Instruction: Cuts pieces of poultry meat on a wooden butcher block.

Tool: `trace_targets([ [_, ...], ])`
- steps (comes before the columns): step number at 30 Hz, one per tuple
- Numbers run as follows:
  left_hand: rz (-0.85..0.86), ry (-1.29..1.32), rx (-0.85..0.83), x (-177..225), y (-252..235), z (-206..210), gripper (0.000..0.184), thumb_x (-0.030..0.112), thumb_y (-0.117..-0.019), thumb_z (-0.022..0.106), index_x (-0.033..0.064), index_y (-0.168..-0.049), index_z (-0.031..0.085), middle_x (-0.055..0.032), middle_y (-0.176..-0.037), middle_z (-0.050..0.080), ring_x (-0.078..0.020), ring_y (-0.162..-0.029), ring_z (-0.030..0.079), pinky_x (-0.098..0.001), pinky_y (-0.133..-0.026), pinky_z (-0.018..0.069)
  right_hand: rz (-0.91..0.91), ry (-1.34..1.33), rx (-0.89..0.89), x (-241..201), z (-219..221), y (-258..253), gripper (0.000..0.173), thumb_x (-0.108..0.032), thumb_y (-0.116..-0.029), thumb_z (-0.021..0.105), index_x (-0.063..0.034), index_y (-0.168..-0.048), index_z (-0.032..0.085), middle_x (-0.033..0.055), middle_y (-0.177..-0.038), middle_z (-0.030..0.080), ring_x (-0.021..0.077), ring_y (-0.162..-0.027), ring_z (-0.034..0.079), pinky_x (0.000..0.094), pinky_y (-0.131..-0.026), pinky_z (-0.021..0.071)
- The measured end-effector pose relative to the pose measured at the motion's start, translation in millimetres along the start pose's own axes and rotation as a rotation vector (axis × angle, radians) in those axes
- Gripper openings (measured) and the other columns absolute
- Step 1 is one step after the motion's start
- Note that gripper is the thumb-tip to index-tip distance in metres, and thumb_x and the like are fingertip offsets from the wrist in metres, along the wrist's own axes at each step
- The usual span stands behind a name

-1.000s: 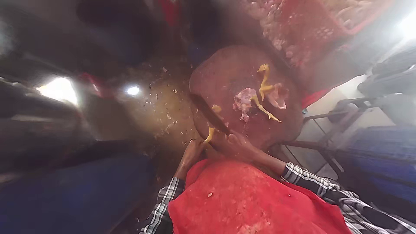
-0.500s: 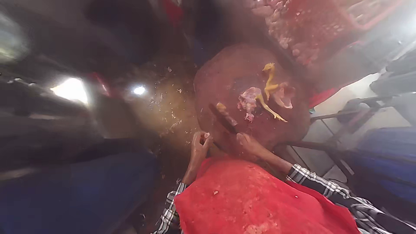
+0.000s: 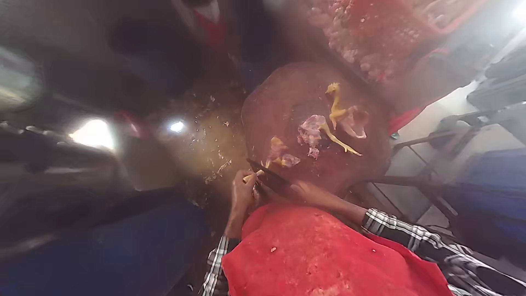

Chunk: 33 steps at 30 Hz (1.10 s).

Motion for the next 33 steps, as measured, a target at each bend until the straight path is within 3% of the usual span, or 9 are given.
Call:
trace_targets([
  [3, 0.081, 0.161, -0.126, 49.2, -9.1, -13.2, 0.035, 0.032, -0.0956, 0.070, 0.0072, -0.120, 0.064, -0.0061, -0.084, 0.067, -0.0149, -0.062, 0.061, -0.0328, -0.057, 0.0547, -0.007, 0.258, -0.042, -0.2, 3.6, 2.7, 0.049, -0.051, -0.1054, 0.043, -0.0132, -0.133, 0.055, 0.0189, -0.105, 0.071, 0.0402, -0.099, 0.070, 0.0652, -0.083, 0.0546],
  [6, 0.024, -0.565, -0.362, 52.5, -49.1, 23.6, 0.060, 0.051, -0.0920, 0.070, 0.0208, -0.141, 0.056, -0.0096, -0.105, 0.073, -0.0270, -0.090, 0.071, -0.0528, -0.080, 0.0586, -0.124, 0.421, 0.030, 4.0, 10.8, 3.4, 0.045, -0.046, -0.1001, 0.056, -0.0182, -0.136, 0.057, 0.0182, -0.108, 0.072, 0.0435, -0.098, 0.071, 0.0685, -0.079, 0.0549],
  [10, 0.107, -1.103, -0.648, 15.8, -89.3, 74.9, 0.052, 0.045, -0.0862, 0.071, 0.0075, -0.123, 0.068, -0.0210, -0.119, 0.069, -0.0435, -0.112, 0.065, -0.0700, -0.088, 0.0512, -0.247, 0.398, 0.016, 4.9, 4.3, 3.4, 0.041, -0.042, -0.0991, 0.062, -0.0120, -0.127, 0.061, 0.0177, -0.106, 0.071, 0.0416, -0.097, 0.070, 0.0663, -0.079, 0.0552],
  [14, 0.165, -0.769, -0.659, 105.6, -123.0, 41.9, 0.048, 0.040, -0.0955, 0.069, -0.0006, -0.121, 0.067, -0.0227, -0.112, 0.070, -0.0378, -0.106, 0.068, -0.0613, -0.095, 0.0519, -0.285, -0.166, -0.198, -0.2, 6.6, -5.1, 0.046, -0.043, -0.1022, 0.060, -0.0032, -0.124, 0.063, 0.0181, -0.111, 0.068, 0.0293, -0.104, 0.066, 0.0530, -0.094, 0.0515],
  [17, 0.237, -0.357, -0.316, 176.2, -146.5, 16.3, 0.057, 0.041, -0.1022, 0.061, 0.0175, -0.152, 0.045, -0.0157, -0.121, 0.069, -0.0295, -0.096, 0.071, -0.0527, -0.083, 0.0592, -0.057, -0.573, -0.085, -6.0, 1.7, -13.1, 0.053, -0.053, -0.1013, 0.057, -0.0030, -0.118, 0.065, 0.0101, -0.090, 0.064, 0.0178, -0.076, 0.062, 0.0423, -0.074, 0.0541],
  [20, 0.299, -0.263, -0.215, 184.0, -171.7, 12.8, 0.039, 0.038, -0.1063, 0.055, 0.0193, -0.141, 0.057, -0.0099, -0.108, 0.071, -0.0202, -0.076, 0.068, -0.0416, -0.069, 0.0579, 0.179, -0.896, 0.128, 0.7, -17.2, -9.3, 0.047, -0.051, -0.1047, 0.052, -0.0082, -0.123, 0.056, 0.0015, -0.076, 0.054, 0.0114, -0.054, 0.050, 0.0312, -0.051, 0.0477],
  [23, 0.265, -0.323, -0.311, 172.3, -188.4, 26.2, 0.033, 0.031, -0.1081, 0.052, 0.0136, -0.133, 0.065, -0.0077, -0.105, 0.072, -0.0168, -0.076, 0.068, -0.0377, -0.070, 0.0579, 0.310, -0.572, 0.394, 16.7, -41.7, 6.3, 0.051, -0.050, -0.1044, 0.051, -0.0074, -0.132, 0.057, 0.0128, -0.098, 0.065, 0.0245, -0.084, 0.065, 0.0465, -0.078, 0.0553],
  [25, 0.282, -0.323, -0.381, 177.7, -191.7, 50.6, 0.032, 0.030, -0.1085, 0.051, 0.0121, -0.131, 0.065, -0.0063, -0.105, 0.073, -0.0156, -0.082, 0.070, -0.0365, -0.074, 0.0590, 0.301, -0.323, 0.393, 29.5, -49.2, 22.3, 0.058, -0.055, -0.1038, 0.048, -0.0105, -0.140, 0.054, 0.0166, -0.112, 0.069, 0.0317, -0.104, 0.069, 0.0557, -0.093, 0.0541],
  [33, 0.550, -0.738, -0.786, 195.7, -194.4, 261.9, 0.056, 0.037, -0.0974, 0.067, 0.0134, -0.147, 0.054, -0.0164, -0.136, 0.063, -0.0354, -0.124, 0.062, -0.0614, -0.102, 0.0499, 0.189, -0.149, 0.055, 54.8, -49.9, 28.6, 0.062, -0.059, -0.1036, 0.047, 0.0004, -0.103, 0.065, 0.0223, -0.094, 0.067, 0.0401, -0.094, 0.068, 0.0638, -0.083, 0.0528],
])
Point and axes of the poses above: each hand's wrist, its own y-axis away from the middle knuckle, its own z-axis out of the palm, x = y × z, the point moved 3 cm from there along -y, towards the middle knuckle
